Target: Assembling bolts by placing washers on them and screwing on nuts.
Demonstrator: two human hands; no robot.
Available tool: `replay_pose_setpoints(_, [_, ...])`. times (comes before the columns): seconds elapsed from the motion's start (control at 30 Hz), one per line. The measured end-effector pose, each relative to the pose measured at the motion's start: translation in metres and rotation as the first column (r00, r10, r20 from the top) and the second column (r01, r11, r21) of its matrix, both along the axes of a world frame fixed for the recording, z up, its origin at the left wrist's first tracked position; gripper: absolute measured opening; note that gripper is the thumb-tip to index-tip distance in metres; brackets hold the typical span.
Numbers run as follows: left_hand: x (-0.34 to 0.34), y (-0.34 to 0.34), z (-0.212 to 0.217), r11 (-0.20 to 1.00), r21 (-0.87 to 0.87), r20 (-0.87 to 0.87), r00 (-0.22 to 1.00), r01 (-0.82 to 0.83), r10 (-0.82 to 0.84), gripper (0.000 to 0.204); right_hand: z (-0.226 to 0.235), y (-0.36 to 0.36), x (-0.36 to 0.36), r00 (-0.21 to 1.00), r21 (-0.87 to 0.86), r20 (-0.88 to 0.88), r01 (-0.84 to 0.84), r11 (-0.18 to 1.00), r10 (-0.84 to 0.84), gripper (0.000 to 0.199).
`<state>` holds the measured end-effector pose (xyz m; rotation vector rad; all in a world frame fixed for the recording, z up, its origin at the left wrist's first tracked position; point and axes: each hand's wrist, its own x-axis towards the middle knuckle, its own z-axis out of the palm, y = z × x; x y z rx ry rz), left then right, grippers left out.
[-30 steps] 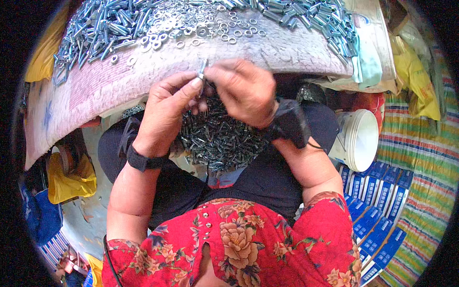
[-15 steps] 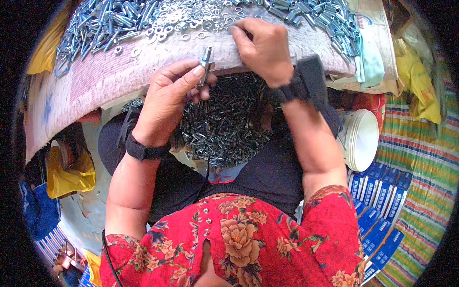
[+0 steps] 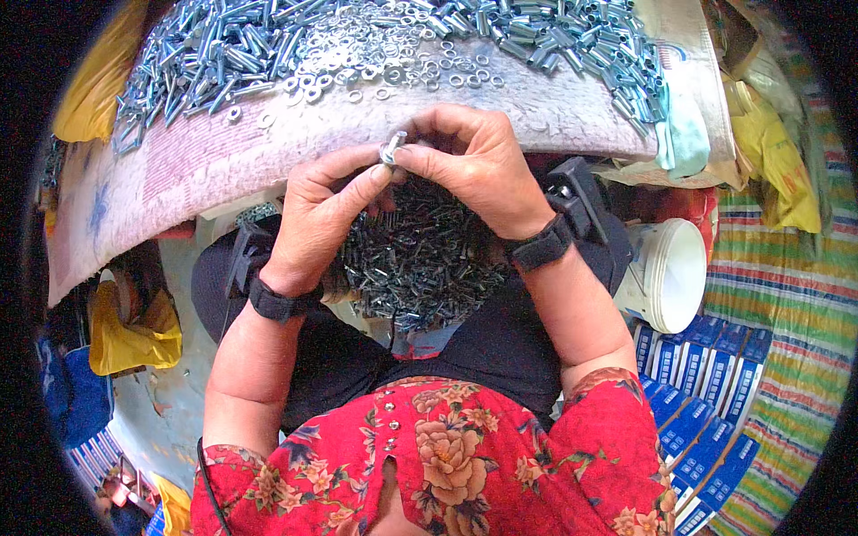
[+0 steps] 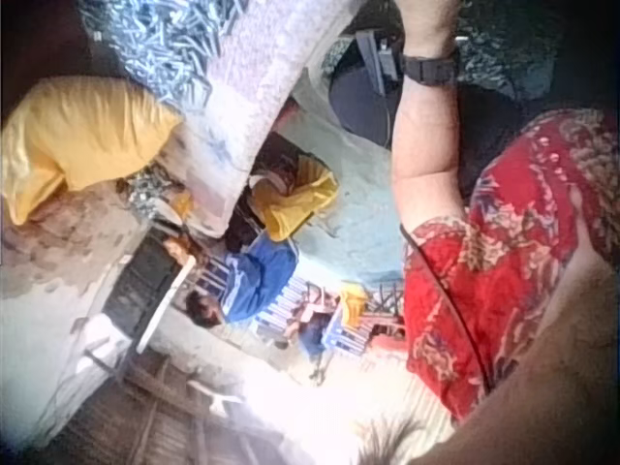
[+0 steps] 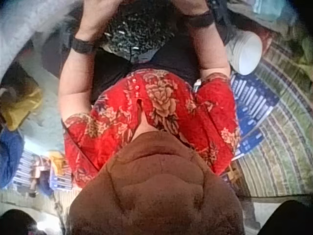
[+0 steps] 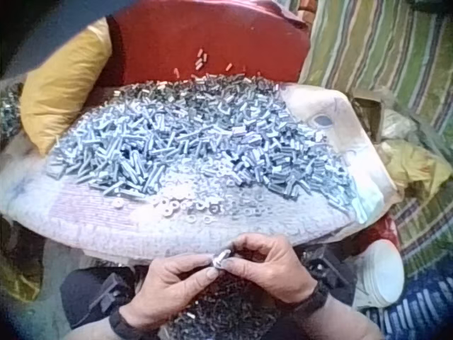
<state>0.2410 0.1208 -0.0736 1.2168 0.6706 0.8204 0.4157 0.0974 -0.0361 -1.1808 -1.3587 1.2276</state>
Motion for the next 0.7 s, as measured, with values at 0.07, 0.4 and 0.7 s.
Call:
replay_pose_setpoints(0.07, [0.001,0.001,-0.002,0.998,-0.054,0.072,0.996,-0.040,0.044,0.022,0.006,0.011,0.005,0.992,0.086,0.121,-0.037,0.996,0.026,0.014])
replay_pose_setpoints(0.4, [-0.009,0.011,-0.005,0.973,-0.194,0.122,0.981,-0.124,0.149,0.020,-0.034,0.088,0.016,0.512,0.556,0.779,-0.297,0.776,-0.363,0.013])
replay_pose_setpoints(0.7, [-0.015,0.010,-0.007,0.961,-0.237,0.148,0.972,-0.143,0.181,0.023,-0.022,0.093,-0.009,0.665,0.668,0.642,-0.243,0.703,-0.381,0.012])
